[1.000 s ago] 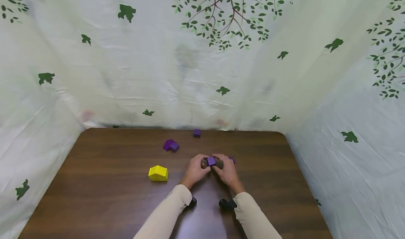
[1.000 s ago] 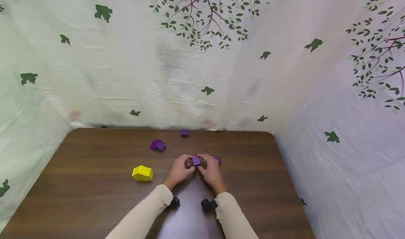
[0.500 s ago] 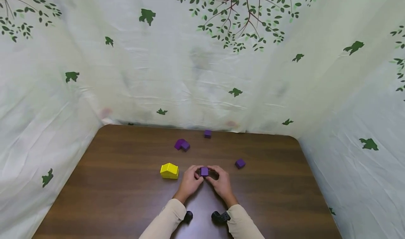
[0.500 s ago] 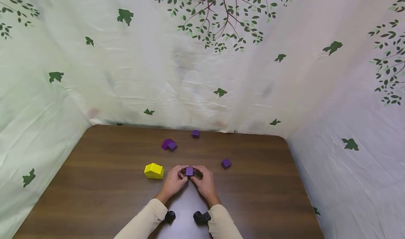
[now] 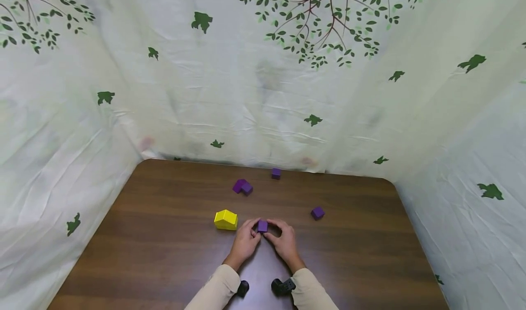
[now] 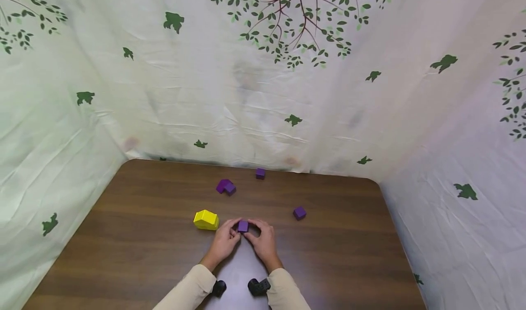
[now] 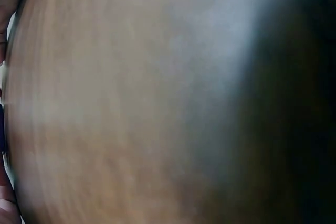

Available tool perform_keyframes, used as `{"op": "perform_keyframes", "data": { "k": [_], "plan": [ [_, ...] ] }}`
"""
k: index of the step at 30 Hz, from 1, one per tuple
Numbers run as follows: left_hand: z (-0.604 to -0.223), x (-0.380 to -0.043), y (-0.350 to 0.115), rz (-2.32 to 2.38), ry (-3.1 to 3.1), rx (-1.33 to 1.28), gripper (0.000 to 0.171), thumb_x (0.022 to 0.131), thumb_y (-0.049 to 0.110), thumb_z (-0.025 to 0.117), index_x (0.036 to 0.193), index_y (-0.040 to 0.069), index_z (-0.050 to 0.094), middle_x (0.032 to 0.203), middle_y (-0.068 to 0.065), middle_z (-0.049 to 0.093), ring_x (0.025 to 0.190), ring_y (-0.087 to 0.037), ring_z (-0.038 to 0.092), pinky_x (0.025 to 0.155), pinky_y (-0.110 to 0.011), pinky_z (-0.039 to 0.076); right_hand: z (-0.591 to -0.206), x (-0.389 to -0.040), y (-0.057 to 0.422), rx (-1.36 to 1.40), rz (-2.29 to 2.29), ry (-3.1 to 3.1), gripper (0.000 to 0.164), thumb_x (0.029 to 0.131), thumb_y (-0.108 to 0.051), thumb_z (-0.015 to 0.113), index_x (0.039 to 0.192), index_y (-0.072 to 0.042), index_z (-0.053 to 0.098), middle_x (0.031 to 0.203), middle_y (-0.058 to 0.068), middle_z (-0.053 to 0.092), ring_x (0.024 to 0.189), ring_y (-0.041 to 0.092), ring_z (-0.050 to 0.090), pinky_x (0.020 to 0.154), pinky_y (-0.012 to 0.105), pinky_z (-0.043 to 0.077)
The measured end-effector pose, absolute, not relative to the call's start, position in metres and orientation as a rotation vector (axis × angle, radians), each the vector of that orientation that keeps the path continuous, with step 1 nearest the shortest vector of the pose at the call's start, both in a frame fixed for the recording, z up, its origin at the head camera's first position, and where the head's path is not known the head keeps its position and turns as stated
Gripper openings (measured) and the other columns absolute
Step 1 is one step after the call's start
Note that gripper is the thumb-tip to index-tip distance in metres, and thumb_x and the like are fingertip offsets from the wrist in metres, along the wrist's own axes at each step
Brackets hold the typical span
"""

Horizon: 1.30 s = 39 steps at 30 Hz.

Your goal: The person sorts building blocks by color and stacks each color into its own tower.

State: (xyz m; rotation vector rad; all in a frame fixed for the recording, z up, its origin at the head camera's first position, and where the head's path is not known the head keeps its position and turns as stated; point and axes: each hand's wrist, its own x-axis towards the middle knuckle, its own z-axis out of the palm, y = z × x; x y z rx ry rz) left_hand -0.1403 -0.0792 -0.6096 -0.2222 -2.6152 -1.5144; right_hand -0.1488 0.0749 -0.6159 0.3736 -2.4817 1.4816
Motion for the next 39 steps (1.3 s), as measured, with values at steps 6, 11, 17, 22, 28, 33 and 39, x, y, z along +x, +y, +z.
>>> {"op": "perform_keyframes", "data": {
  "k": [6, 11, 17, 22, 28, 33, 39],
  "plan": [
    [-0.6135, -0.1386, -0.0795, -1.566, -2.588, -0.219, 0.043, 0.082, -0.01, 0.065, 0.124, -0.008, 0.057, 0.108, -0.015, 0.059, 0.068, -0.004, 0.048, 0.062, -0.019, 0.046, -0.6194, -0.1481, 0.0744, 0.323, 1.392, -2.524, 0.037, 0.074, -0.019, 0.083, 0.109, -0.01, 0.073, 0.104, 0.005, 0.072, 0.097, 0.024, 0.064, 0.085, 0.041, 0.043],
    [-0.6142, -0.1379, -0.0799, -1.606, -2.579, -0.211, 0.043, 0.084, -0.009, 0.065, 0.126, -0.007, 0.057, 0.112, -0.016, 0.059, 0.071, -0.006, 0.051, 0.065, -0.02, 0.048, -0.6197, -0.1481, 0.0738, 0.312, 1.367, -2.533, 0.037, 0.075, -0.022, 0.082, 0.109, -0.011, 0.073, 0.103, 0.004, 0.072, 0.095, 0.022, 0.063, 0.084, 0.04, 0.042],
    [-0.6159, -0.1388, -0.0833, -1.637, -2.555, -0.22, 0.042, 0.084, -0.01, 0.064, 0.125, -0.007, 0.057, 0.113, -0.017, 0.059, 0.07, -0.005, 0.052, 0.064, -0.02, 0.049, -0.6191, -0.1483, 0.0719, 0.328, 1.341, -2.534, 0.036, 0.075, -0.021, 0.082, 0.108, -0.009, 0.073, 0.102, 0.004, 0.072, 0.094, 0.022, 0.063, 0.084, 0.041, 0.041],
    [-0.616, -0.1391, -0.0851, -1.66, -2.545, -0.232, 0.041, 0.085, -0.01, 0.064, 0.125, -0.007, 0.057, 0.113, -0.017, 0.059, 0.07, -0.006, 0.053, 0.063, -0.02, 0.048, -0.6206, -0.1486, 0.0715, 0.336, 1.333, -2.527, 0.035, 0.075, -0.019, 0.082, 0.107, -0.009, 0.073, 0.102, 0.004, 0.073, 0.094, 0.022, 0.063, 0.083, 0.04, 0.04],
    [-0.6159, -0.139, -0.0834, -1.68, -2.557, -0.221, 0.041, 0.085, -0.009, 0.063, 0.126, -0.008, 0.056, 0.115, -0.017, 0.058, 0.069, -0.005, 0.054, 0.063, -0.02, 0.049, -0.6234, -0.1483, 0.0741, 0.363, 1.299, -2.527, 0.036, 0.075, -0.02, 0.082, 0.108, -0.009, 0.073, 0.101, 0.003, 0.072, 0.094, 0.022, 0.063, 0.083, 0.04, 0.041],
    [-0.6153, -0.1392, -0.0819, -1.676, -2.577, -0.193, 0.042, 0.086, -0.007, 0.063, 0.127, -0.005, 0.056, 0.116, -0.015, 0.059, 0.07, -0.005, 0.053, 0.063, -0.02, 0.048, -0.623, -0.148, 0.0764, 0.373, 1.322, -2.531, 0.036, 0.076, -0.02, 0.082, 0.11, -0.009, 0.072, 0.101, 0.003, 0.072, 0.095, 0.021, 0.062, 0.083, 0.04, 0.04],
    [-0.6166, -0.1393, -0.0828, -1.65, -2.591, -0.165, 0.041, 0.086, -0.006, 0.064, 0.127, -0.002, 0.057, 0.105, -0.011, 0.059, 0.07, -0.005, 0.052, 0.063, -0.021, 0.047, -0.6213, -0.1476, 0.0785, 0.42, 1.33, -2.543, 0.037, 0.077, -0.016, 0.08, 0.112, -0.008, 0.071, 0.104, 0.005, 0.071, 0.097, 0.023, 0.062, 0.084, 0.042, 0.04]
  ]
}}
